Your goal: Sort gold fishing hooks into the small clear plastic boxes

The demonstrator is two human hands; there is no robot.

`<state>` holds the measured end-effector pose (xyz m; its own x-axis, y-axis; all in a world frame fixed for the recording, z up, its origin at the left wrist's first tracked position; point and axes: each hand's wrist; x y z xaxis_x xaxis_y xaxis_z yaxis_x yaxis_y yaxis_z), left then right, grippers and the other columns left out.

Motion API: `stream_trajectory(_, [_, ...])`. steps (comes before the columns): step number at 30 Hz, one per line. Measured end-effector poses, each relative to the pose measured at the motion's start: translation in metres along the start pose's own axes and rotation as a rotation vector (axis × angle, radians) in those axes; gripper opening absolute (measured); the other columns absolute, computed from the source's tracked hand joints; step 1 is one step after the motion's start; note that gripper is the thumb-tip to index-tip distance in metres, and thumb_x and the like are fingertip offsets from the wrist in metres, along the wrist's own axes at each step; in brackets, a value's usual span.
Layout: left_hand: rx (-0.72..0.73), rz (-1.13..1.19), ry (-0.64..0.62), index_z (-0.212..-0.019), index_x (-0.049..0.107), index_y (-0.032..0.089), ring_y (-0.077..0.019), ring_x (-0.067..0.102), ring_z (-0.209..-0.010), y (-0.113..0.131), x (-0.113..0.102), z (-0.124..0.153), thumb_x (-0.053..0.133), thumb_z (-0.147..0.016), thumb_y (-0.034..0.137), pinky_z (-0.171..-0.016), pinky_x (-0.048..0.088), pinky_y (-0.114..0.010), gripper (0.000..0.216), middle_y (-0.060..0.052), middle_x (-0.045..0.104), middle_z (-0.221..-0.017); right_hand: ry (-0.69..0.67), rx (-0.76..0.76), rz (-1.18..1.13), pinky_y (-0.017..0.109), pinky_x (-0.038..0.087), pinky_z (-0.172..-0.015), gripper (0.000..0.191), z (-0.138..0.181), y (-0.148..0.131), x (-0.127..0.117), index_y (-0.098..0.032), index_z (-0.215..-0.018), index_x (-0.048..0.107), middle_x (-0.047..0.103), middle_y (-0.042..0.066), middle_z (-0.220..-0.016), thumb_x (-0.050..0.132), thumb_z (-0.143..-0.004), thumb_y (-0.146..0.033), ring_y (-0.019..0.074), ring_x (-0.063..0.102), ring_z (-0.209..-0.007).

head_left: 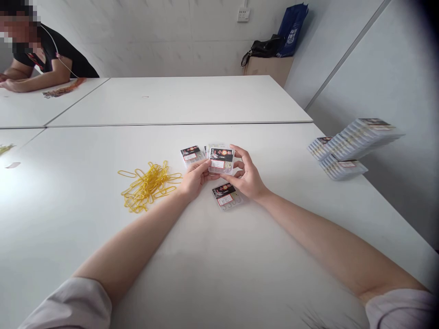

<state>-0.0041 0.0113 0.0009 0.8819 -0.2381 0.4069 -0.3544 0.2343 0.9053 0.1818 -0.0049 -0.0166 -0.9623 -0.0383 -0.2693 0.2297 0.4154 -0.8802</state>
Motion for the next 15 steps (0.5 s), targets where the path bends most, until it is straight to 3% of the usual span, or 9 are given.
stream_trajectory(9, [0.032, -0.057, -0.051, -0.095, 0.073, 0.015, -0.0158, 0.071, -0.085, -0.0035, -0.0039, -0.0009, 0.078, -0.077, 0.047, -0.077, 0.058, -0.026, 0.037, -0.008, 0.077, -0.096, -0.015, 0.005, -0.014, 0.026, 0.054, -0.050, 0.078, -0.0005, 0.0002, 0.0010, -0.035, -0.145, 0.040, 0.055, 0.010, -0.131, 0.079, -0.080, -0.048, 0.0190, 0.066, -0.086])
stream_trajectory(15, [0.074, -0.072, -0.062, -0.096, 0.072, 0.016, -0.0174, 0.072, -0.089, -0.0033, -0.0029, -0.0003, 0.080, -0.076, 0.043, -0.079, 0.057, -0.028, 0.036, -0.008, 0.077, -0.102, -0.016, 0.004, -0.008, 0.026, 0.055, -0.051, 0.077, -0.0005, 0.0010, 0.0012, -0.036, -0.145, 0.040, 0.056, 0.009, -0.133, 0.080, -0.080, -0.048, 0.0182, 0.066, -0.085])
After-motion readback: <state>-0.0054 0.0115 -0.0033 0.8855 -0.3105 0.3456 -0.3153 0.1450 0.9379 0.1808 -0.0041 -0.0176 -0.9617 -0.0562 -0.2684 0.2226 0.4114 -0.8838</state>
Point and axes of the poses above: each hand's wrist, its own z-axis away from the middle knuckle, its own x-axis out of the palm, y = z × x
